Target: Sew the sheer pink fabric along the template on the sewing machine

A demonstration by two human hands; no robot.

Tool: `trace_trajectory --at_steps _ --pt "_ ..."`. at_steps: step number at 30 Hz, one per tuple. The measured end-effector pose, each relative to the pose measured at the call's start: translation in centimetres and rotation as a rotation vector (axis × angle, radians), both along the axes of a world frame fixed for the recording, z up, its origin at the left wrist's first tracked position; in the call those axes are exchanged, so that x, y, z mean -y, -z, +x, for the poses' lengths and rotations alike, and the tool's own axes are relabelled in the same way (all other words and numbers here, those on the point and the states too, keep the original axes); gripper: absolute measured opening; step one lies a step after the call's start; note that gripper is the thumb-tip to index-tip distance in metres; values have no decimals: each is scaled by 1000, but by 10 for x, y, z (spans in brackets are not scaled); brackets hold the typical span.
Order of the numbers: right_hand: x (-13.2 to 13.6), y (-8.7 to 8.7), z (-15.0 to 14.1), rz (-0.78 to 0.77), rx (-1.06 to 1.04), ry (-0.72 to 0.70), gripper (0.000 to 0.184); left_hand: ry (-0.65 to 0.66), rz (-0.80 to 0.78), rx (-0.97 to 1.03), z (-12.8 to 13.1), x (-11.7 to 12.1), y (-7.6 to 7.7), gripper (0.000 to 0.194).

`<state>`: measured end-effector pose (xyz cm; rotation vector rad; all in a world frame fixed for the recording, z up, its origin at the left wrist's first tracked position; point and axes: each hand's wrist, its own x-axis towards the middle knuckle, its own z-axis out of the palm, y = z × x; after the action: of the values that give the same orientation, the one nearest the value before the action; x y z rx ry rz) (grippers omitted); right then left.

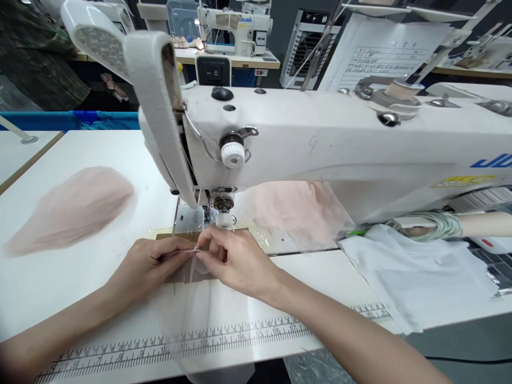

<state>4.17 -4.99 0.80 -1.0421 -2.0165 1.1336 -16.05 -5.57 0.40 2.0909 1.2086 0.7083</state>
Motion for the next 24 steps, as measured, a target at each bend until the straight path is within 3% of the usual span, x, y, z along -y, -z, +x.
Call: trace_trajectory --at_steps 8,11,14,18,20,22,24 --pt "0 -2 0 67 12 -33 8 -25 48 -24 0 2 -2 19" --pt "0 1 0 172 18 -68 10 -49 95 -59 -2 4 -1 19" --pt "0 6 2 433 16 -50 15 -22 168 -63 -3 5 2 18" --pt "2 9 8 943 186 -51 16 55 286 -18 -4 5 3 13" --pt "4 8 11 1097 237 -85 17 39 344 -33 -4 6 2 14" --pt "4 5 12 1066 236 -107 16 36 344 -65 -4 7 2 16" --pt "4 3 11 846 182 -109 14 40 260 -106 -4 7 2 17"
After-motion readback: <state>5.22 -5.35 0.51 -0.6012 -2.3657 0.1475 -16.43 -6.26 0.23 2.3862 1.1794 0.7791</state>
